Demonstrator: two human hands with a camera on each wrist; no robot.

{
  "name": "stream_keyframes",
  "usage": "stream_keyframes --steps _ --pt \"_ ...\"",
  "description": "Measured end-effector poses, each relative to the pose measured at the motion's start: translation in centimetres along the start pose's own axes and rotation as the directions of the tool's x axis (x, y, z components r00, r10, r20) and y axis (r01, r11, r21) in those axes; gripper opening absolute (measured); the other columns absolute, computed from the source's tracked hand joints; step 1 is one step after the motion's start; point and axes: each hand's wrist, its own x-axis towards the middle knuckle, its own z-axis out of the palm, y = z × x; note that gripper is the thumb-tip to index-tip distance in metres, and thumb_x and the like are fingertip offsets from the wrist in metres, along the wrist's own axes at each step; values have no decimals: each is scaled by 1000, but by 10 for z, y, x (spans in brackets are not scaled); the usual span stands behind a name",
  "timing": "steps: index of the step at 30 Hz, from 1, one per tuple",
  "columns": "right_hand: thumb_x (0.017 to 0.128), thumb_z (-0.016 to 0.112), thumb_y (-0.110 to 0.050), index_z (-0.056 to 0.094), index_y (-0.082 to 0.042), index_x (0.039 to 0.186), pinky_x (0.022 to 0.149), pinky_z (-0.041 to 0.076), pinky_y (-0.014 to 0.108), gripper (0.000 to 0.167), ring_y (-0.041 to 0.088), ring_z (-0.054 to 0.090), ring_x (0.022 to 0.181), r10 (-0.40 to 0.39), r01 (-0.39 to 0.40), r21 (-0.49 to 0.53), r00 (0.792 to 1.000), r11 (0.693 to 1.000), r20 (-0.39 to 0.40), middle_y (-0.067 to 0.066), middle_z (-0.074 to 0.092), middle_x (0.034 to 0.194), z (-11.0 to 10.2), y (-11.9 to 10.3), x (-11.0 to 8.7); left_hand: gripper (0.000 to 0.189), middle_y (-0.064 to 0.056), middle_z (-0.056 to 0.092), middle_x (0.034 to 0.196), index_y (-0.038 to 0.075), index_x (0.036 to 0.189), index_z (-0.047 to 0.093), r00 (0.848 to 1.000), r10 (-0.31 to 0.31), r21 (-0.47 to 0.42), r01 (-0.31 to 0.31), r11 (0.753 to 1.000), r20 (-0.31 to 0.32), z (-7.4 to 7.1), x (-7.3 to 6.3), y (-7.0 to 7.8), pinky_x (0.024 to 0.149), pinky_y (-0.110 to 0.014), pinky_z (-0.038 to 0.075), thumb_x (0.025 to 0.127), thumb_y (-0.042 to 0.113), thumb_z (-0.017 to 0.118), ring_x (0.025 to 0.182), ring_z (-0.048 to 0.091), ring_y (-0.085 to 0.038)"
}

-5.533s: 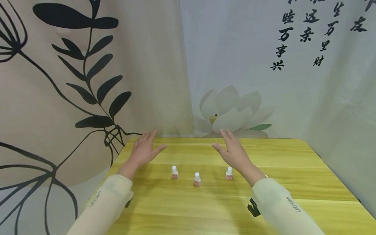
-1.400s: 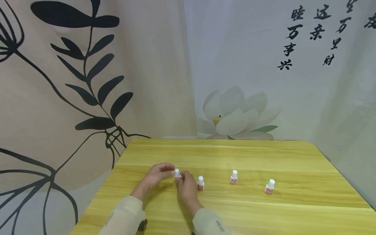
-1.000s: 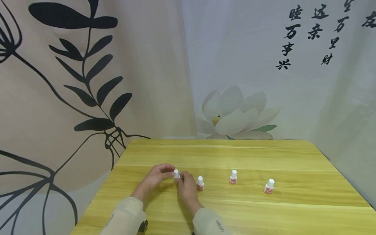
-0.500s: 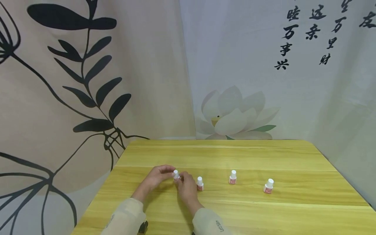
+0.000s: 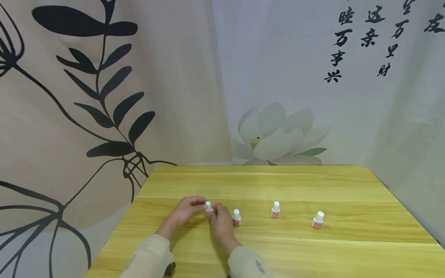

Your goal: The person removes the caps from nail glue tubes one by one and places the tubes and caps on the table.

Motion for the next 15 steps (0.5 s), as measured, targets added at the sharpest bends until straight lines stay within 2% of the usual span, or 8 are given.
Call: stream_keyframes --steps 10,15 --pt "95 67 -17 64 -8 98 71 47 35 10 14 53 78 7 -7 14 1000 1000 10 -1 57 85 -1 0 1 34 -9 68 118 4 121 68 1000 8 -8 -7 1000 24 -1 0 -1 102 -52 43 93 24 71 112 61 -26" --pt "95 67 -17 63 -9 97 71 47 35 10 16 53 80 4 -4 25 1000 1000 22 0 57 86 -3 -1 1 33 -8 68 118 6 120 69 1000 5 12 -5 1000 14 0 1 -2 101 -52 43 93 25 70 112 60 -26"
